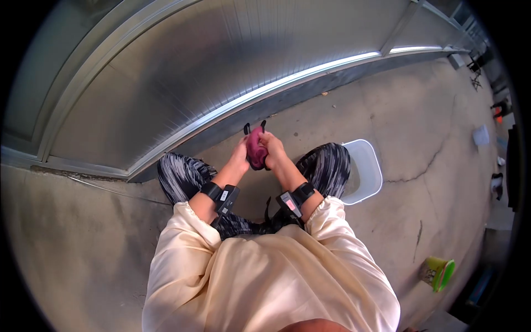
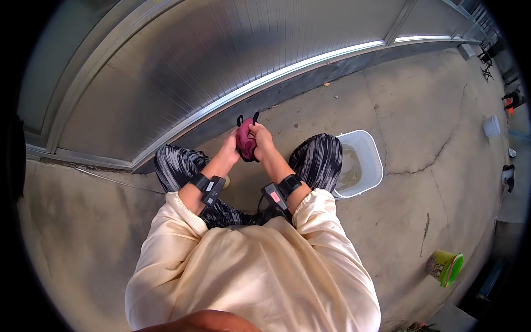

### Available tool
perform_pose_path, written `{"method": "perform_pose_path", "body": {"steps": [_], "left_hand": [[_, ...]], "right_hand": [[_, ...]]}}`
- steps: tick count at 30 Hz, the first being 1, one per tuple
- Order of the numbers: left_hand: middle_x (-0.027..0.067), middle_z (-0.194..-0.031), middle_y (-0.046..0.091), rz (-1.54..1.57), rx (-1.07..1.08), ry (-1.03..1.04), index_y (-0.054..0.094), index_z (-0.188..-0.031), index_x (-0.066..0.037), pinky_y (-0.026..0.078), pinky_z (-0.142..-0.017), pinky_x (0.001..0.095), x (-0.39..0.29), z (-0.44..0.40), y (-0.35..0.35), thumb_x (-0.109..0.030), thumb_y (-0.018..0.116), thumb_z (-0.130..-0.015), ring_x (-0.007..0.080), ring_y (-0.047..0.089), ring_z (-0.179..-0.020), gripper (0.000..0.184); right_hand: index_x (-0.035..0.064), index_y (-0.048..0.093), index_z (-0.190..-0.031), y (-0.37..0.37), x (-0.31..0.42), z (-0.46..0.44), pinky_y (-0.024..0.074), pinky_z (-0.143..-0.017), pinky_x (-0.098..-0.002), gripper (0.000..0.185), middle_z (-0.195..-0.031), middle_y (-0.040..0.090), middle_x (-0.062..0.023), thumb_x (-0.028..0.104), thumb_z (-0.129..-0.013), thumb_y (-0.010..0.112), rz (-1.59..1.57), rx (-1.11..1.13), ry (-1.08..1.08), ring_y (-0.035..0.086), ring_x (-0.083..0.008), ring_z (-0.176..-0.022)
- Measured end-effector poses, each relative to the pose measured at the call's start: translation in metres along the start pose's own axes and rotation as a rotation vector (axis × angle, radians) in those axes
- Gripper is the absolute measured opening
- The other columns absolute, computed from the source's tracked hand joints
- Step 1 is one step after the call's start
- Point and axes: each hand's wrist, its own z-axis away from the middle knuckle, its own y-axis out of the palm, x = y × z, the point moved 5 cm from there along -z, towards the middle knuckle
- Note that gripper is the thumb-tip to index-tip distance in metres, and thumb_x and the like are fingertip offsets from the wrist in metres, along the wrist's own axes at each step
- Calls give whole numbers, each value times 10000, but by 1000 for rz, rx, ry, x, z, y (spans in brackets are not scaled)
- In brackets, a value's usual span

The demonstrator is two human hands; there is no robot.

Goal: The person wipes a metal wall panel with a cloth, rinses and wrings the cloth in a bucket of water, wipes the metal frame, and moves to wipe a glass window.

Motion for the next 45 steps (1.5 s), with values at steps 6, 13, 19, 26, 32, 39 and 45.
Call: {"method": "perform_pose_path", "body": {"steps": [6,13,19,26,32,39,45], "left_hand": [[84,-1090,539,-524,50,275,433,-1257,-79,480,-841,317,-39,0,-6,-3,578,-784,182,558,-969,500],[31,-912,572,-801,-159,194,438,-1190,-124,436,-585,299,-137,36,-17,3,590,-732,117,555,-740,499],[52,-929,559,-858,-145,358,455,-1162,-59,481,-568,258,-212,69,-2,48,421,-736,124,571,-752,440],[87,-1053,535,-565,-114,313,389,-1287,-92,467,-740,336,-226,61,-27,-33,505,-763,174,552,-848,539],[74,-1190,481,-610,44,356,370,-1339,-100,452,-844,380,-209,60,-30,35,469,-736,198,501,-1033,625],[56,-1020,539,-939,66,60,558,-1131,-83,466,-758,281,-148,9,-85,-134,475,-851,156,531,-895,296],[88,-1098,575,-1459,199,-193,620,-1087,-75,401,-850,315,-122,40,-41,-570,549,-813,192,479,-1054,570]], "right_hand": [[71,499,-1088,-37,51,0,506,-756,-331,191,-981,578,-63,95,-900,474,-42,-394,-227,573,-192,-866],[60,415,-1272,8,61,33,488,-747,-281,402,-990,596,-68,17,-877,474,190,-159,-173,581,-156,-865],[37,529,-1173,22,72,28,437,-664,-216,360,-847,581,-31,-49,-825,497,599,74,-283,539,-90,-735],[36,514,-1188,98,80,74,454,-722,-315,482,-923,538,-109,60,-725,647,1366,269,-805,552,-223,-786],[62,494,-1206,117,93,103,466,-766,-391,492,-1008,500,-140,42,-733,627,1592,243,-858,550,-336,-884],[84,647,-903,94,106,87,477,-666,-379,162,-859,535,-103,145,-754,666,1468,88,-942,574,-304,-746],[97,654,-859,54,112,56,469,-698,-392,141,-848,539,-105,206,-769,658,1463,-104,-1004,566,-294,-786]]}}
